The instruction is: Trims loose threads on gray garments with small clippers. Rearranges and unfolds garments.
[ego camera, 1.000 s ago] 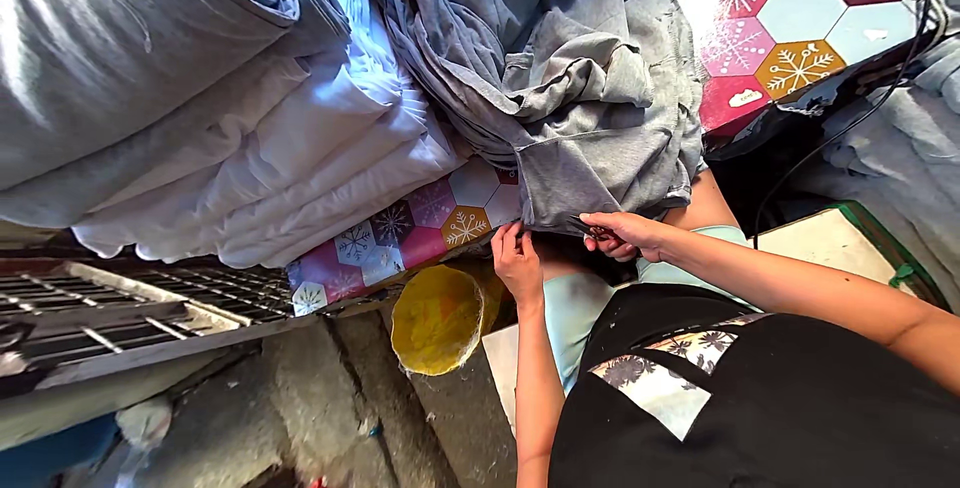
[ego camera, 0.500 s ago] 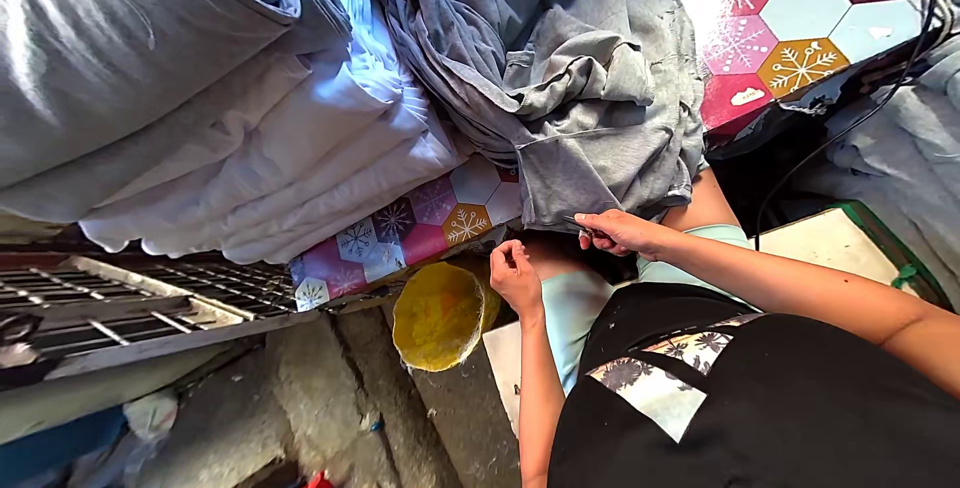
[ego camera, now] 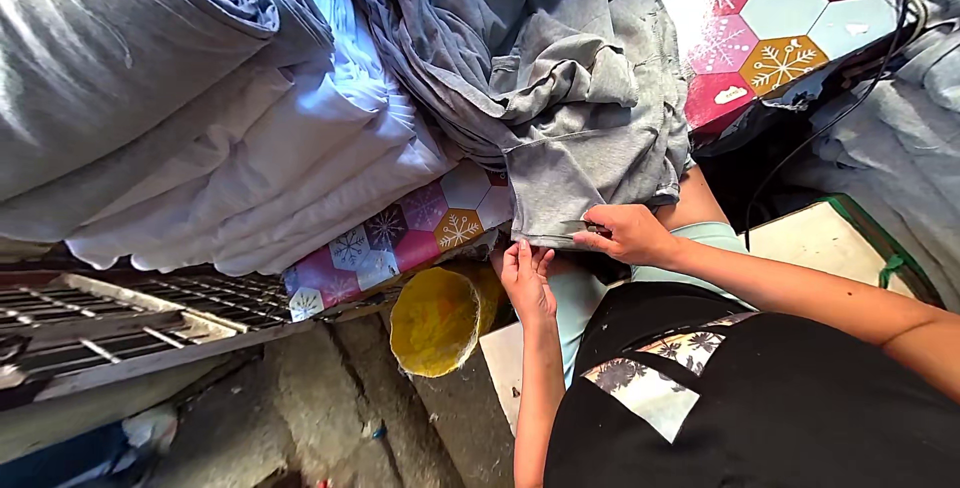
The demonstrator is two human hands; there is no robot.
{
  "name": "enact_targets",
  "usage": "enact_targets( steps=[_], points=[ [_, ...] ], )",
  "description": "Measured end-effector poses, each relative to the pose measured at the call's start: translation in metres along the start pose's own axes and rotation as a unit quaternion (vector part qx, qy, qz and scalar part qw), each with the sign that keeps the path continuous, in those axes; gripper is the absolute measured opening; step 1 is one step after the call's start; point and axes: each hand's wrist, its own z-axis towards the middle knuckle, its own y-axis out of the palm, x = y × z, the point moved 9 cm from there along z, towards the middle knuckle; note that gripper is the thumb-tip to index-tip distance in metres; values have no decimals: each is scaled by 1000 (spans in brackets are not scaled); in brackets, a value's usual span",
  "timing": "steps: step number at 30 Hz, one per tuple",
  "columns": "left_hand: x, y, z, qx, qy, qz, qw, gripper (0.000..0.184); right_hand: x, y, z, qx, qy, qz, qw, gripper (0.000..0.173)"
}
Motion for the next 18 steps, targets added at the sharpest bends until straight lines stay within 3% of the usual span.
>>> enact_targets(
  steps=[2, 5, 18],
  points=[
    [3, 4, -7, -6, -11, -20, 1000, 15, -12, -2, -2, 52, -75, -52, 994, 45],
    [8, 14, -16, -31, -20, -33, 999, 16, -23, -4, -2, 97, -120, -76, 985, 46],
    [19, 35, -34, -61, -2, -51, 997, 20, -37, -27, -4, 168, -131, -105, 971, 45]
  ],
)
